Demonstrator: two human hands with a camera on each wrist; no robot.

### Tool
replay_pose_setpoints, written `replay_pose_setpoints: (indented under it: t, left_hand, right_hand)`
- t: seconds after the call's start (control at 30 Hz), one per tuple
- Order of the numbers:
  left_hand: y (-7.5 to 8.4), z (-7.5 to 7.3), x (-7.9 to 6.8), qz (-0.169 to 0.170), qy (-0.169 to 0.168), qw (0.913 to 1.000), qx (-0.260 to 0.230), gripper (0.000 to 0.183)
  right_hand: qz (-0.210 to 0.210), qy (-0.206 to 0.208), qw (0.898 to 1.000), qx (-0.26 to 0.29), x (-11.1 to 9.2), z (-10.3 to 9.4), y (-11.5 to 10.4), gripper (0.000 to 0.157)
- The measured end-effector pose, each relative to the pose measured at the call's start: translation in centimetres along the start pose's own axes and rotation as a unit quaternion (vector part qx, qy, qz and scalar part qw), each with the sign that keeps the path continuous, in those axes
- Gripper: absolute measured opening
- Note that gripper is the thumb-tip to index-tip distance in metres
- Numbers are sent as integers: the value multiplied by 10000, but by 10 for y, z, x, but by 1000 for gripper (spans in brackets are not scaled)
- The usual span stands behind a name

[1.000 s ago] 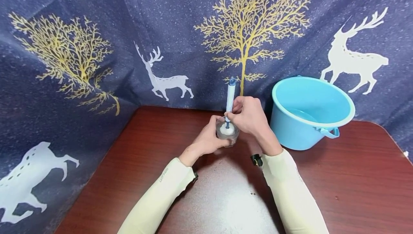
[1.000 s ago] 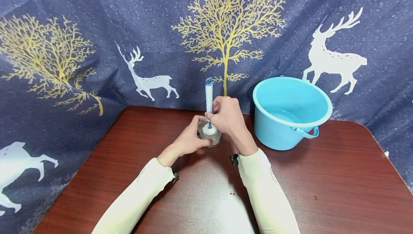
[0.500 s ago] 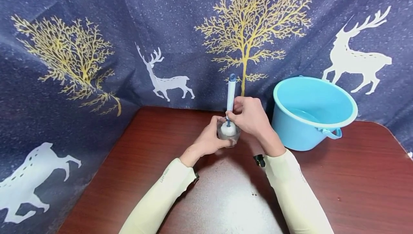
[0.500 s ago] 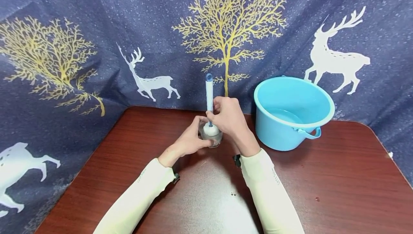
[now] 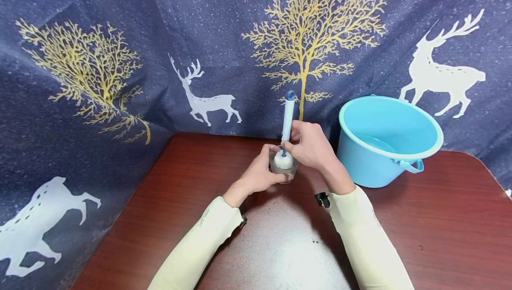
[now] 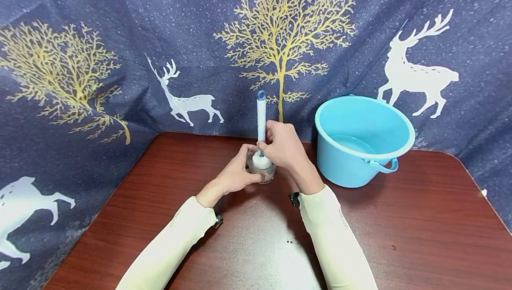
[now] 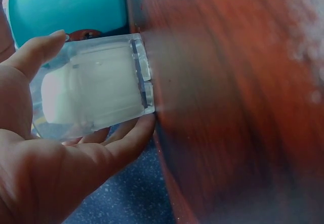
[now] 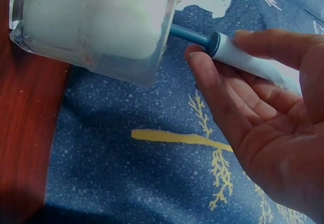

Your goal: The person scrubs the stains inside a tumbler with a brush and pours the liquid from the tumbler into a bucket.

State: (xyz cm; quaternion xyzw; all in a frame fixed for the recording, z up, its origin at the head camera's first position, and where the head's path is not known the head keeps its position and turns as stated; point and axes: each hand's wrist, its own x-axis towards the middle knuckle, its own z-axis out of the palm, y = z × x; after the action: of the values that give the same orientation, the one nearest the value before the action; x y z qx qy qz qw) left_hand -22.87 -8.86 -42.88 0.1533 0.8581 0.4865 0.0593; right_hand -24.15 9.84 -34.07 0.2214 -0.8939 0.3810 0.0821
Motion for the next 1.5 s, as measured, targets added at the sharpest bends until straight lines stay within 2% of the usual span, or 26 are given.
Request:
replay_pose_setpoints:
  t: [0.5,0.67,0.87,1.03,1.23,1.5]
  left_hand:
    - [2,-1,1,-12,-103,9999,38,86]
    - [4,-2,2,-49,-83,9999,135,88]
    - [2,-2,3,-95,-83,9998,176,87]
    - [0,-1,3,-71,-65,9998,179,86]
    - [-1,-1,1,-118,-42,9997,206,87]
    - [-2,-1,1,-79,-50,9998,188,88]
  right_hand:
    - [-43,299,9995,71,-1,-9,-2,13]
    - [-116,449,9985,298,-3,-14,-6,18]
    - [-470,706,9947,588,-5,-19,-9,23]
    - [-753,860,9911,683,-5,-19,-10,19]
    - [-769,854,9916,601,-6,-16,-10,11]
    - [-666,718,9924,745,-4,-12,-10,14]
